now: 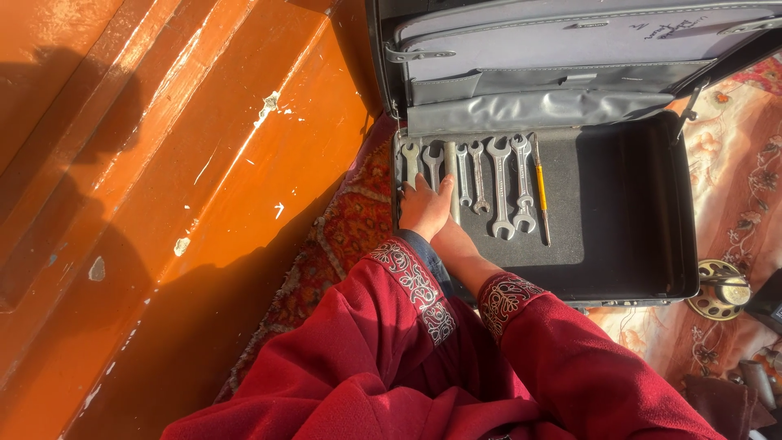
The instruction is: The person sits on a rug and uses a wrench and a screwdriver to work on a small brown electronic device. They repeatedly tighten and loosen a screw on the device, switching between tools and occasionally picking up other items from a pile of electronics nearby.
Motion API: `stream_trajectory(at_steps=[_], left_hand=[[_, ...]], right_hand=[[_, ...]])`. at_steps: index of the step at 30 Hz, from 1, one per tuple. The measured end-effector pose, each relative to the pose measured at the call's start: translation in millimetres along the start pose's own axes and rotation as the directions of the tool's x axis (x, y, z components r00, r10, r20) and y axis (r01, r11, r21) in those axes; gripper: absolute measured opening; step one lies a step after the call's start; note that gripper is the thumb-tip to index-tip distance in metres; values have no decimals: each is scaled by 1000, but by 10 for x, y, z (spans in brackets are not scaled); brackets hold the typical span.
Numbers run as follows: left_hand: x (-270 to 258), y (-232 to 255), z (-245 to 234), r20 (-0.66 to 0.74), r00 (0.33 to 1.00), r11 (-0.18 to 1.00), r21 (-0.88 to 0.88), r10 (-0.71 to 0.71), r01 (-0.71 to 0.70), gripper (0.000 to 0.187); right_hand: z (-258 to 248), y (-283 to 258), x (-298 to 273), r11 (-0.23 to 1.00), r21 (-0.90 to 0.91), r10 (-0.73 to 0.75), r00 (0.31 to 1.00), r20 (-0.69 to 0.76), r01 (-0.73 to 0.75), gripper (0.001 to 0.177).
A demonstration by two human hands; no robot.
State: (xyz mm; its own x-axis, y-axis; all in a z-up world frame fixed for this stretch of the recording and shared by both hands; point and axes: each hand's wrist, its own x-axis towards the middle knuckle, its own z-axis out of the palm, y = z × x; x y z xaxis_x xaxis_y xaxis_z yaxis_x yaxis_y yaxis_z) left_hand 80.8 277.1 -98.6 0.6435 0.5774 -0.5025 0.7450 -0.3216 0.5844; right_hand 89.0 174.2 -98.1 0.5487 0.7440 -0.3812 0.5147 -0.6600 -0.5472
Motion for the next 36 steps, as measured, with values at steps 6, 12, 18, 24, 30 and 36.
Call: stream_trajectory(at_steps=[6, 12, 18, 24, 30, 36], left_hand=[[-128, 65, -128, -57, 994, 994, 59, 95, -92, 89], [-770, 500, -362, 227, 950, 976, -56, 215, -208, 78], [-1343, 875, -16, 474, 812, 931, -50, 341, -362, 66], [-2057, 1206, 669, 523, 639, 795, -135, 564, -591, 50], [-2681, 1392, 1390, 596, 501, 764, -343, 627, -547, 46], [-2711, 1282, 1902, 735, 426, 775, -213, 529, -595, 43]], right_hand=[[-2, 113, -139, 994, 113, -3, 999, -47, 8, 47], [-754, 151, -1183, 969, 245, -9, 1000, -18, 14, 37], [-1084, 715, -2018, 947, 317, -9, 995, -104, 42, 41], [-1448, 1045, -2760, 959, 279, 93, 989, -114, -58, 39], [-1609, 1959, -3640, 958, 259, 159, 978, -133, -121, 34], [-1660, 3004, -4456, 886, 285, 445, 842, -305, -365, 41]])
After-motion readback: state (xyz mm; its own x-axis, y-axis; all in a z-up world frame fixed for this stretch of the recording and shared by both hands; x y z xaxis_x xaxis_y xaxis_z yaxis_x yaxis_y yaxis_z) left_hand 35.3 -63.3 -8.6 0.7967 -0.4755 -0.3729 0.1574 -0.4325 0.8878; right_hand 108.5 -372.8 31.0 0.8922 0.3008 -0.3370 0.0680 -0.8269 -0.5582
